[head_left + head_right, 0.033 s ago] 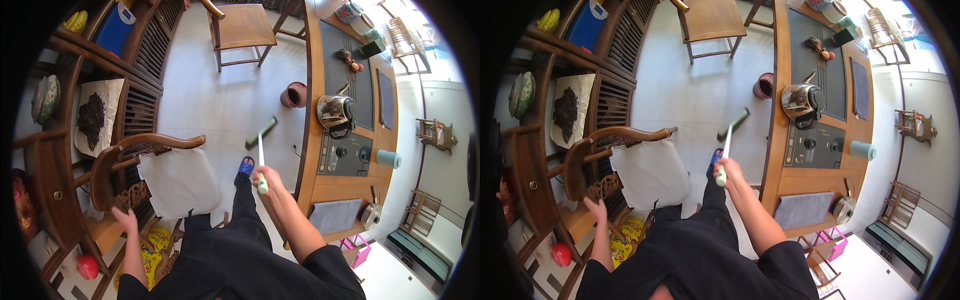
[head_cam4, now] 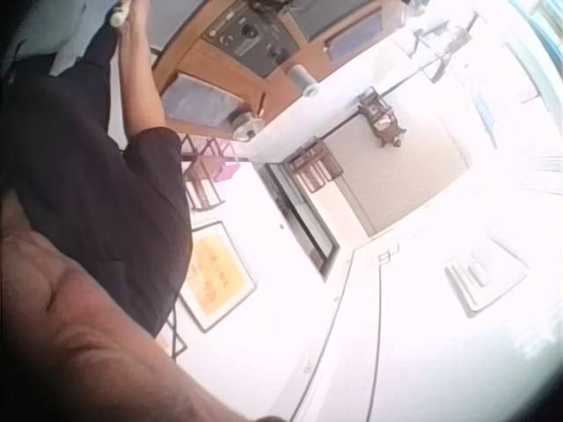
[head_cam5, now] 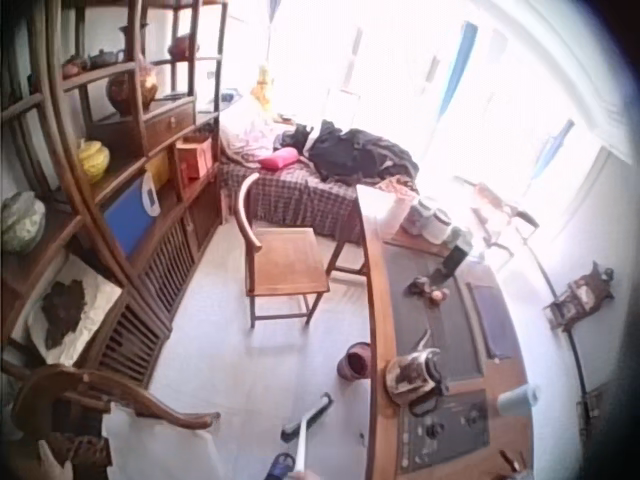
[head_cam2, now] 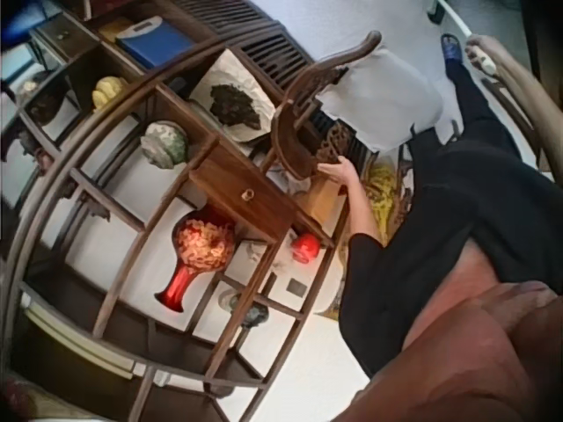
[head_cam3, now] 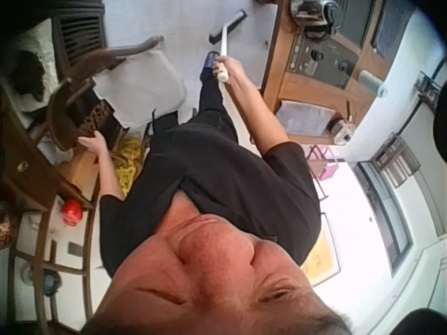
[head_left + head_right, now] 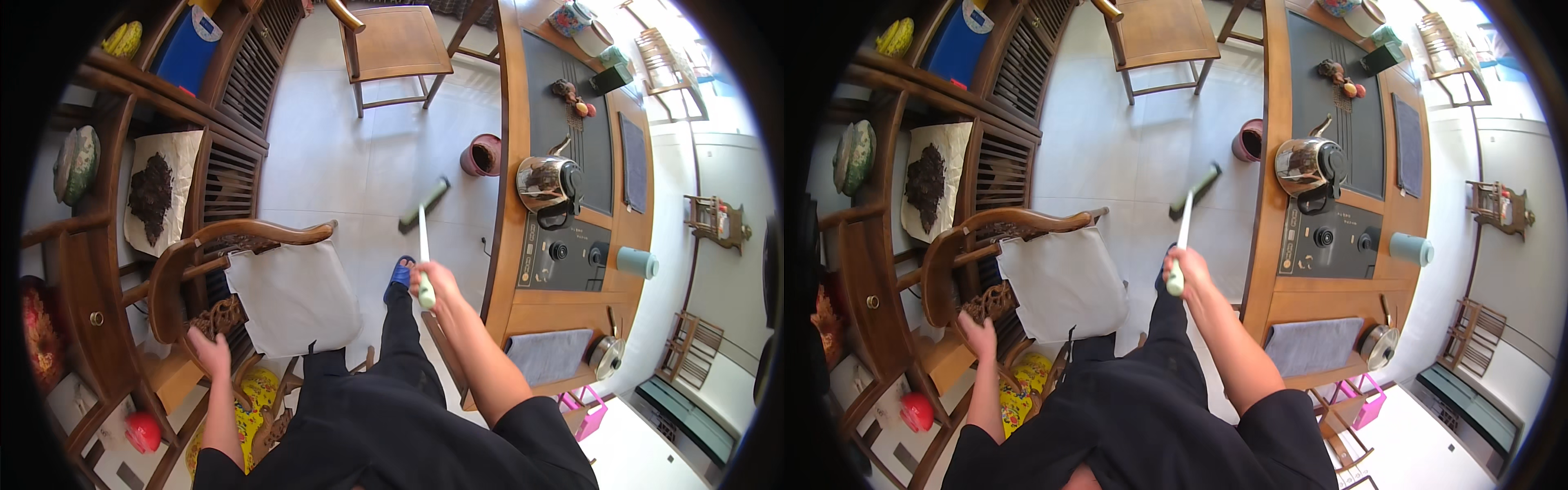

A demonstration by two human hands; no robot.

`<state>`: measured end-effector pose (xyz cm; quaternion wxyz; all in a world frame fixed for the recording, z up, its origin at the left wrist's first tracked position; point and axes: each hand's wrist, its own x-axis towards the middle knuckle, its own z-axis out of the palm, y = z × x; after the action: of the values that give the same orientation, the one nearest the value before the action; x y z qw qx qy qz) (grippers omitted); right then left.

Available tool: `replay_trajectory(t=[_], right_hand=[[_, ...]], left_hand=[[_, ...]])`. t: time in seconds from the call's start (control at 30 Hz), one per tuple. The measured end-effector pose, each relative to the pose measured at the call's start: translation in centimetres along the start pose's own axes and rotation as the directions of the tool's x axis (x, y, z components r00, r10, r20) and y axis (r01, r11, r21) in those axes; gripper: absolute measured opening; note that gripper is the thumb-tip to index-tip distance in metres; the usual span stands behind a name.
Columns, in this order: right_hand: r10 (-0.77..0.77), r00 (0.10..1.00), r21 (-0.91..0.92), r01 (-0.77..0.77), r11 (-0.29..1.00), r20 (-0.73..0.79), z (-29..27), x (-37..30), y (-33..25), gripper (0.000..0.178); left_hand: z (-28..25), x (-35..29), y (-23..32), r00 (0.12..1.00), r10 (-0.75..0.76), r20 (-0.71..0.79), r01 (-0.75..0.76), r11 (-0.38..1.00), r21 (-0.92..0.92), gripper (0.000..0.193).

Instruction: The person sweeps a tiled floor with a long-handled broom, moving around furniture such as chairs, a table, and a pink stool. They reposition a wooden chair to sweep underneath it and continue sweeping different areas of the room.

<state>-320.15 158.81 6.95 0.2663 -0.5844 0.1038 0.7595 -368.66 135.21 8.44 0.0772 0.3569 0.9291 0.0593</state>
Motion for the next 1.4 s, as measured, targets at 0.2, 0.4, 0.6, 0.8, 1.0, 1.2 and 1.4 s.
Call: replay_trajectory(t=[0.2, 0.4, 0.6, 0.8, 1.0, 1.2, 1.4], right_hand=[[-0.1, 0.973, -0.065, 0.116, 0.991, 0.207, 2.0, 2.5, -6.6, 0.017], [-0.039, 0.976, -0.259, 0.095, 0.961, 0.215, 0.2, -6.4, -5.3, 0.038], [0.063, 0.994, -0.168, -0.047, 0.985, 0.086, 2.1, -8.7, -2.0, 0.025], [0.119, 0.986, -0.074, -0.112, 0.991, 0.114, 9.7, -2.0, -0.7, 0.017], [0.102, 0.952, -0.12, -0.07, 0.99, 0.289, 11.9, 4.7, -6.0, 0.017], [0.123, 0.951, -0.208, -0.065, 0.976, 0.282, 6.4, -3.0, -13.1, 0.031], [0.074, 0.997, -0.5, -0.063, 0.864, 0.003, 4.7, -10.6, -18.2, 0.054]], left_hand=[[1.5, 3.7, 21.9, 0.877, 0.473, 0.082, -0.474, 0.88, -0.011, 0.073], [5.3, 7.4, 29.8, 0.734, 0.405, 0.545, -0.644, 0.669, 0.37, 0.072], [6.6, 7.2, 30.6, 0.706, 0.433, 0.56, -0.696, 0.569, 0.437, 0.059], [7.0, 7.6, 30.5, 0.727, 0.438, 0.529, -0.679, 0.574, 0.458, 0.046], [7.5, 8.1, 29.6, 0.728, 0.472, 0.496, -0.678, 0.601, 0.424, 0.035], [9.4, 8.1, 28.1, 0.717, 0.553, 0.423, -0.692, 0.634, 0.344, 0.031], [7.3, 8.5, 29.3, 0.669, 0.557, 0.492, -0.724, 0.639, 0.261, 0.037]])
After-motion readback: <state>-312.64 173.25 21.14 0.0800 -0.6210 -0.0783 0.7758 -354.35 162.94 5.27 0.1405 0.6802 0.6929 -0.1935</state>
